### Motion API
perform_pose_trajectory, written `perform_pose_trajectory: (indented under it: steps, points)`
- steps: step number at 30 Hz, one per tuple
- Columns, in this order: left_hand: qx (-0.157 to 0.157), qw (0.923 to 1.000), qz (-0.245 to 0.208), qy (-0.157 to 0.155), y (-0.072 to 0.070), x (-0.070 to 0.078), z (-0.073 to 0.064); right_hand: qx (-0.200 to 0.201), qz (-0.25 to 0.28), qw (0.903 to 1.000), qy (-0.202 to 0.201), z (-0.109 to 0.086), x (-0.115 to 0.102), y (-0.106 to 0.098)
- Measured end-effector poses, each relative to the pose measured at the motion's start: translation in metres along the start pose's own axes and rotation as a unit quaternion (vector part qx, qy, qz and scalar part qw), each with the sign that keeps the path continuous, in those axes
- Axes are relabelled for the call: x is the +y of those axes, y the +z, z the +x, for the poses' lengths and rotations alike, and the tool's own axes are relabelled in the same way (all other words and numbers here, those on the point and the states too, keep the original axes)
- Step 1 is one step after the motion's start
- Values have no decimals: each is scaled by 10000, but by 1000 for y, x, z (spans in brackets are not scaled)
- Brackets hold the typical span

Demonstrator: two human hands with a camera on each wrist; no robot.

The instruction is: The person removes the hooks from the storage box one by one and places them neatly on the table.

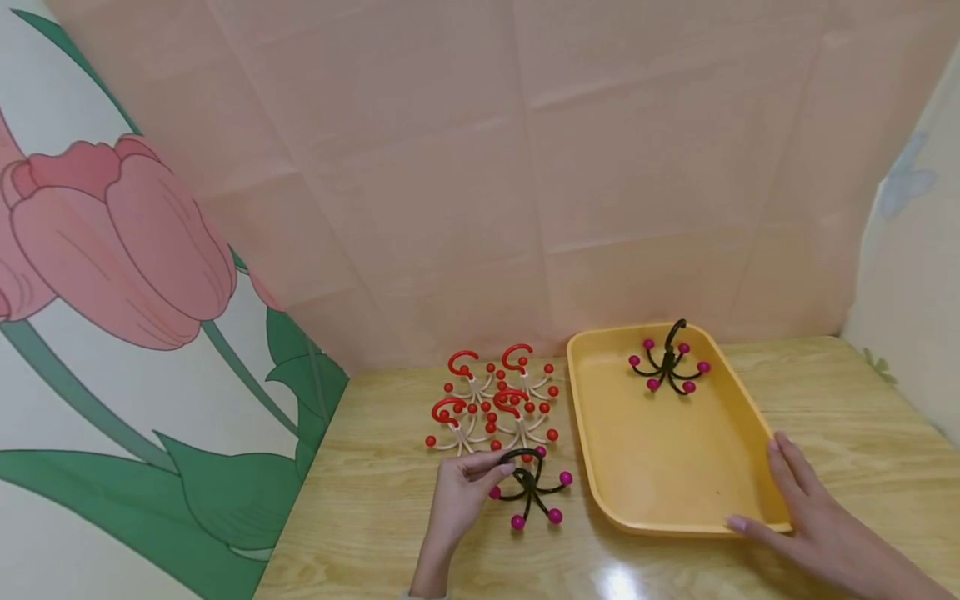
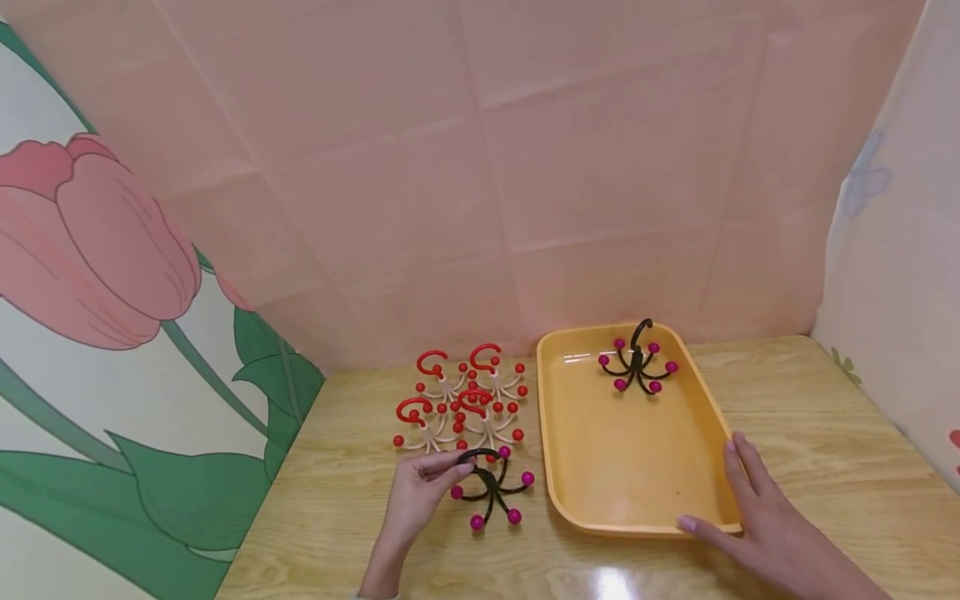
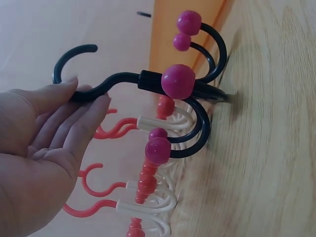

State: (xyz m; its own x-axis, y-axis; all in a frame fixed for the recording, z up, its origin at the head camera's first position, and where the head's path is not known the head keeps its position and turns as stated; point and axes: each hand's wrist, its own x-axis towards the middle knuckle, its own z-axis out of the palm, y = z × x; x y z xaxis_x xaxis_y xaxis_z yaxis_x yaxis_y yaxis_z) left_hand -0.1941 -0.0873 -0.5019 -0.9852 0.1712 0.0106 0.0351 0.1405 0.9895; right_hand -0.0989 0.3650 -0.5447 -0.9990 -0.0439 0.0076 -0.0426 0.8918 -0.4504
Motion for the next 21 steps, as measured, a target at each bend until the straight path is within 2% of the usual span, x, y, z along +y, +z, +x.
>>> perform_pose_trajectory:
  steps: [6, 15, 21]
  points:
    - [-81, 9999, 93, 72, -1, -1, 0, 72, 68, 9999, -50, 1, 3, 1]
    - [-217, 9994, 200, -156, -1, 2, 1, 163, 300, 9993, -157, 0, 5, 2]
    - [-384, 9989, 260, 124, -1, 10, -1, 168, 288, 9993, -159, -1, 4, 1]
